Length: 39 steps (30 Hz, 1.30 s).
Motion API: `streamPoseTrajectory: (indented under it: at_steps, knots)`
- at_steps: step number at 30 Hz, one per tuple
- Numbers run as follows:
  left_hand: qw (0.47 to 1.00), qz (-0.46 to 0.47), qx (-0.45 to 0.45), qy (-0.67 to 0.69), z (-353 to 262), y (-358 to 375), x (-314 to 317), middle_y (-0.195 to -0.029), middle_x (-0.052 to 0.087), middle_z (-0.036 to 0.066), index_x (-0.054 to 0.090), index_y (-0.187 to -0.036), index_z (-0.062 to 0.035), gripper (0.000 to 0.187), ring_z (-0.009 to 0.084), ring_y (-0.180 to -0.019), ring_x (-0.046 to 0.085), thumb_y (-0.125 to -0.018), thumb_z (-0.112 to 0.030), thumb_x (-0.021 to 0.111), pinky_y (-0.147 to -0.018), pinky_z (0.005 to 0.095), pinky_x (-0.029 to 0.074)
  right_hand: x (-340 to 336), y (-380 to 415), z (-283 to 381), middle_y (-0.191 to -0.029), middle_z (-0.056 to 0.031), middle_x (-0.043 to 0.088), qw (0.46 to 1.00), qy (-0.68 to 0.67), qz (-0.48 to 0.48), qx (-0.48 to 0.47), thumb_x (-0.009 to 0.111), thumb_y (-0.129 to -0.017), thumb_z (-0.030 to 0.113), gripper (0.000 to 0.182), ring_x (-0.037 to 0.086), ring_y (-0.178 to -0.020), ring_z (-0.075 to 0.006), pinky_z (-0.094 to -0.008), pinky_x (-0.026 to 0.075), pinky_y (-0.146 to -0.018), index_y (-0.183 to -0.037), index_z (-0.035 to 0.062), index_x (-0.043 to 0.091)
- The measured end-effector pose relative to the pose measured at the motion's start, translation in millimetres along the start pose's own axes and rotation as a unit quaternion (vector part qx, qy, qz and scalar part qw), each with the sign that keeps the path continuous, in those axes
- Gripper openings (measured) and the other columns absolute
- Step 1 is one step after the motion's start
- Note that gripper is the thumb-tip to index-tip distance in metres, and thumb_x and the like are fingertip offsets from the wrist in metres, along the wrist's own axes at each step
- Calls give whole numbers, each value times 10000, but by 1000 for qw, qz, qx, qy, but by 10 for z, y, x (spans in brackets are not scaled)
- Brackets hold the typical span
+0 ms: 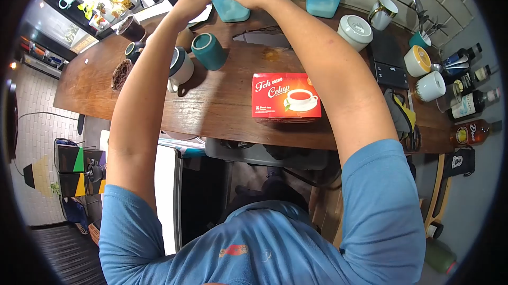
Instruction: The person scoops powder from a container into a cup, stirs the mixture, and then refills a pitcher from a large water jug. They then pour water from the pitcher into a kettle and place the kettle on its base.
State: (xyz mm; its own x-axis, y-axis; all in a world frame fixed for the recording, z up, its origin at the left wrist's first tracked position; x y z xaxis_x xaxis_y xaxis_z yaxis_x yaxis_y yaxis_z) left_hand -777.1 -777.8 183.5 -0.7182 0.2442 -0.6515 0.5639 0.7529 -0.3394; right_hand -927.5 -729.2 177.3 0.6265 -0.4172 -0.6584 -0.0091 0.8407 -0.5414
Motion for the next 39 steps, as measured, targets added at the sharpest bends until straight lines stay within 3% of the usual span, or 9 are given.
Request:
streamPoseTrajectory:
  at_steps: [6,10,14,20,27,30,35,37,39]
  knots:
    - [998,19,-57,-16,-12,59,-6,-1096,661,196,422,-1474,-226,636,283,-938,656,-882,-359,612,-841,367,507,-64,34,74,-1308,-166,538,998,9,-44,-32,763,-819,335,653,569,-1170,-345,-424,475,-980,-1391,211,472]
    - [990,-91,62,-93,-353,85,-196,-1096,672,197,448,-1457,-212,646,303,-948,667,-860,-377,631,-877,385,500,-327,36,319,-1286,-151,548,995,6,-82,-63,778,-807,330,636,575,-1158,-329,-415,483,-971,-1370,210,507]
    - [999,-31,22,-28,-459,112,-195,-1036,684,218,459,-1447,-197,704,353,-970,668,-816,-424,672,-875,403,502,-479,60,366,-1265,-151,567,993,-5,-99,-65,807,-781,321,660,580,-1153,-304,-398,487,-964,-1364,208,520]
    - [997,8,-14,-70,-345,106,-36,-1342,551,243,442,-1464,-179,710,349,-1269,521,-830,-345,714,-1031,392,415,-271,121,104,-1260,-199,568,998,-36,-53,-5,826,-736,378,692,570,-1165,-362,-422,476,-984,-1341,203,540]
    - [997,62,-51,-22,-263,190,-2,-1384,514,244,419,-1478,-191,727,332,-1311,486,-830,-325,719,-1052,378,396,-195,184,107,-1280,-218,564,998,-41,-48,1,830,-727,373,747,571,-1169,-376,-429,479,-974,-1372,188,502]
    - [989,86,-58,-103,-341,192,-52,-1413,496,221,425,-1476,-200,759,326,-1351,438,-802,-352,738,-1078,395,369,-354,248,197,-1285,-202,574,999,0,32,17,816,-753,322,775,588,-1156,-330,-405,491,-958,-1417,178,442]
    - [970,-48,67,-227,-1058,-25,-135,-1290,596,214,523,-1385,-118,634,343,-1183,583,-820,-355,688,-998,413,453,-1419,388,-305,-1252,-203,597,989,132,-63,29,798,-737,406,775,602,-1137,-337,-413,490,-957,-1406,170,485]
    - [981,-17,107,-159,-1256,-185,151,-1284,593,233,554,-1351,-107,612,355,-1138,605,-810,-366,678,-976,412,470,-1932,669,-220,-1261,-266,582,950,249,-170,77,815,-710,344,753,573,-1178,-381,-426,468,-984,-1325,10,535]
    - [991,34,118,-55,-1386,-381,570,-1323,555,265,556,-1356,-117,606,368,-1128,615,-828,-394,666,-965,406,483,-2010,785,-537,-1248,-236,600,935,306,-159,88,799,-727,387,764,592,-1154,-360,-416,482,-963,-1368,86,513]
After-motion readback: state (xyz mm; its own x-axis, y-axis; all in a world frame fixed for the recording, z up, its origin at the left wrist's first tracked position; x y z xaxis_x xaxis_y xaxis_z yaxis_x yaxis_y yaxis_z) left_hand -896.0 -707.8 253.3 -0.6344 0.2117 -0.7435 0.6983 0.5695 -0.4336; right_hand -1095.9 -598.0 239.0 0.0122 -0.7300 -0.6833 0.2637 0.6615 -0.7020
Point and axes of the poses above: each hand's wrist, its own y-axis away from the middle knuckle, its own x-axis out of the palm, z = x × y, the point moved 8 cm from there along -y, towards the middle knuckle
